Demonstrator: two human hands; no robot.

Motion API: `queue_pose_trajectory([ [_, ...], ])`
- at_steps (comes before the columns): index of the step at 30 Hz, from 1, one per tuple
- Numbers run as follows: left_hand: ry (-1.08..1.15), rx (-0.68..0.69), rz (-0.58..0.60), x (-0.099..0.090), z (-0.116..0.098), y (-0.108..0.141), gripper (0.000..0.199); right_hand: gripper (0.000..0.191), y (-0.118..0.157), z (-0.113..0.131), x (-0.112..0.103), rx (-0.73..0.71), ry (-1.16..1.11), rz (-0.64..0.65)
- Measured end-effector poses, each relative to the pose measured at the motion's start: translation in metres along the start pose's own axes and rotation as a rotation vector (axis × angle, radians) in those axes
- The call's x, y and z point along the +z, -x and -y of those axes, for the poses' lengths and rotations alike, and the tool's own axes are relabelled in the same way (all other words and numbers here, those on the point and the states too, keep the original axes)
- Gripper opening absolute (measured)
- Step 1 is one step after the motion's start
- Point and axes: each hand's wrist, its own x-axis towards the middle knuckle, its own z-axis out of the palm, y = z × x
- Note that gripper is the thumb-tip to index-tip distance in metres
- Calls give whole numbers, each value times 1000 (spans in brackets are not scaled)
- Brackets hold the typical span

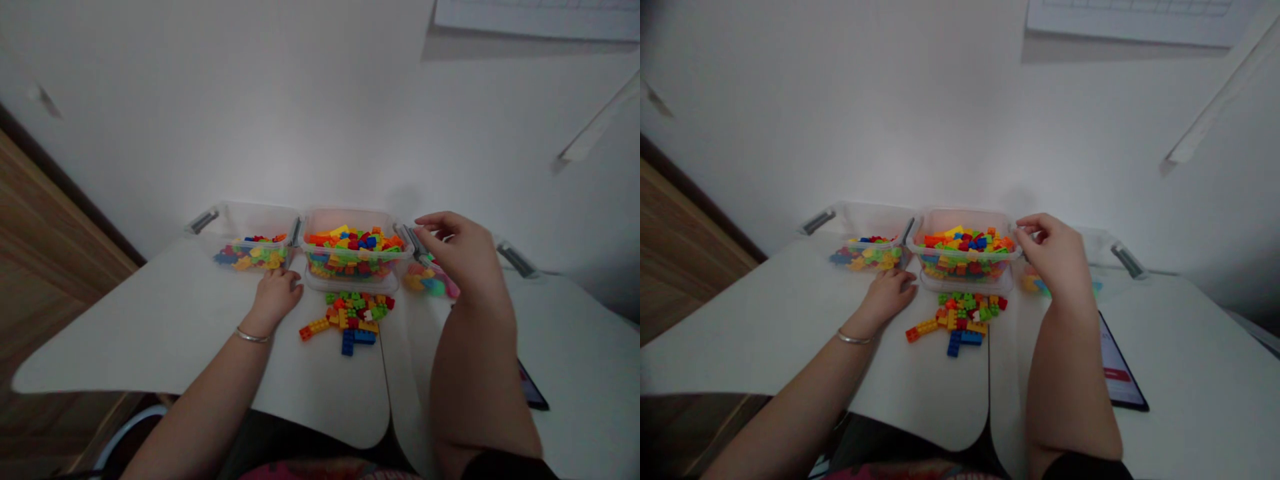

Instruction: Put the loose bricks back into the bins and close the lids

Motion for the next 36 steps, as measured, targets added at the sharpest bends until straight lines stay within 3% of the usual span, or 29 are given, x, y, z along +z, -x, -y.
queue_pose_trajectory([
  [7,9,3,-17,2,1,-1,37,21,19,41,39,-414,-39,656],
  [13,-3,9,-36,3,1,0,37,23,46,68,81,-593,144,942],
  [20,11,8,-38,2,1,1,36,22,67,79,104,-749,267,1004],
  [31,-3,2,-17,1,0,1,37,17,76,77,114,-720,358,994],
  [36,-4,9,-32,1,0,1,37,18,65,75,104,-746,323,916],
])
